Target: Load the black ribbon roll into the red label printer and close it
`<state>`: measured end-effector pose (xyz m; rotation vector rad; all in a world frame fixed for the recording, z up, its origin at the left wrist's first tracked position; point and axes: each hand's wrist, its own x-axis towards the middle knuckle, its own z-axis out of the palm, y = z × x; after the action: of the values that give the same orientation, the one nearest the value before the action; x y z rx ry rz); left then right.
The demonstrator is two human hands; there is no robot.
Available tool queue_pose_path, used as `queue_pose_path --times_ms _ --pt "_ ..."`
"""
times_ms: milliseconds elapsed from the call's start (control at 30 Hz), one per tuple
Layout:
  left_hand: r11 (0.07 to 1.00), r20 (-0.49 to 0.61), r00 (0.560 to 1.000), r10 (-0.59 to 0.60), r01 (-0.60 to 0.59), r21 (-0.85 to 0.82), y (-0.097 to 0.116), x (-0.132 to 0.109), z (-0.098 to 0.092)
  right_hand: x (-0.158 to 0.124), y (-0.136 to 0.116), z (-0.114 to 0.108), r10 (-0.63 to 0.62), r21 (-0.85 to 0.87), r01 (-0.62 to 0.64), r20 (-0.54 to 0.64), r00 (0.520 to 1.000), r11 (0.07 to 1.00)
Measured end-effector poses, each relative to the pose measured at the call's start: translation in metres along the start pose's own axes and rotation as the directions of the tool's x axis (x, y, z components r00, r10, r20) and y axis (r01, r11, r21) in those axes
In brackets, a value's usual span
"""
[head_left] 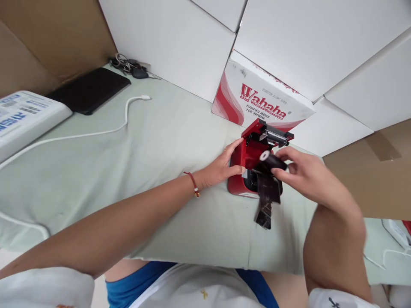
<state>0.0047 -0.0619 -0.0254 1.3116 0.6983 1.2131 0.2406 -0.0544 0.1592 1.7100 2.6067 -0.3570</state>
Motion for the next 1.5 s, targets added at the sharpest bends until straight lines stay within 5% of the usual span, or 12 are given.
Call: queue_pose_path --times_ms 167,300,367,533,667,733,833,1000,1100,1233,1500 --pt "1.000 0.008 1.000 -0.016 0.016 -0.024 -0.003 0.000 -0.001 -0.060 0.066 -0.019 0.138 0.099 -0.139 0.018 0.990 0.985" --pt "0.999 -0.005 0.999 -0.034 0.034 -0.038 -0.002 0.000 -0.001 -0.071 0.114 0.011 0.274 0.014 -0.283 0.207 0.939 0.959" --pt "0.999 -0.004 0.999 -0.037 0.037 -0.040 -0.002 0.000 -0.001 -0.070 0.122 0.033 0.296 -0.006 -0.301 0.202 0.934 0.954" --pt "0.999 0.017 1.000 -0.020 0.021 -0.050 -0.003 0.000 -0.004 -0.057 0.101 0.086 0.160 0.132 -0.161 0.019 0.987 0.978" --pt "0.998 0.016 0.999 -0.029 0.030 -0.049 -0.004 0.000 -0.005 -0.042 0.084 0.106 0.056 0.105 -0.055 -0.006 0.998 0.993" --pt "0.998 0.014 1.000 -0.026 0.026 -0.050 -0.003 0.001 -0.004 -0.044 0.085 0.096 0.021 0.117 -0.024 0.032 0.999 0.993" --pt "0.998 0.019 0.999 -0.028 0.029 -0.055 -0.002 0.001 -0.003 -0.061 0.093 0.052 -0.041 0.169 0.026 0.091 0.995 0.985" --pt "0.997 0.029 0.999 -0.038 0.040 -0.073 0.002 0.001 -0.002 -0.076 0.077 -0.023 0.109 0.179 -0.091 -0.093 0.990 0.980" --pt "0.996 0.028 0.999 -0.033 0.035 -0.081 0.003 0.001 -0.002 -0.051 0.043 -0.017 0.053 0.202 -0.034 -0.092 0.994 0.979" --pt "0.996 0.016 1.000 -0.013 0.014 -0.086 -0.001 0.002 -0.001 -0.002 0.003 0.023 -0.022 -0.005 0.021 -0.068 0.997 1.000" --pt "1.000 0.009 1.000 0.014 -0.014 -0.017 -0.008 0.004 -0.003 0.044 -0.028 0.043 0.137 -0.362 -0.131 -0.007 0.990 0.923"
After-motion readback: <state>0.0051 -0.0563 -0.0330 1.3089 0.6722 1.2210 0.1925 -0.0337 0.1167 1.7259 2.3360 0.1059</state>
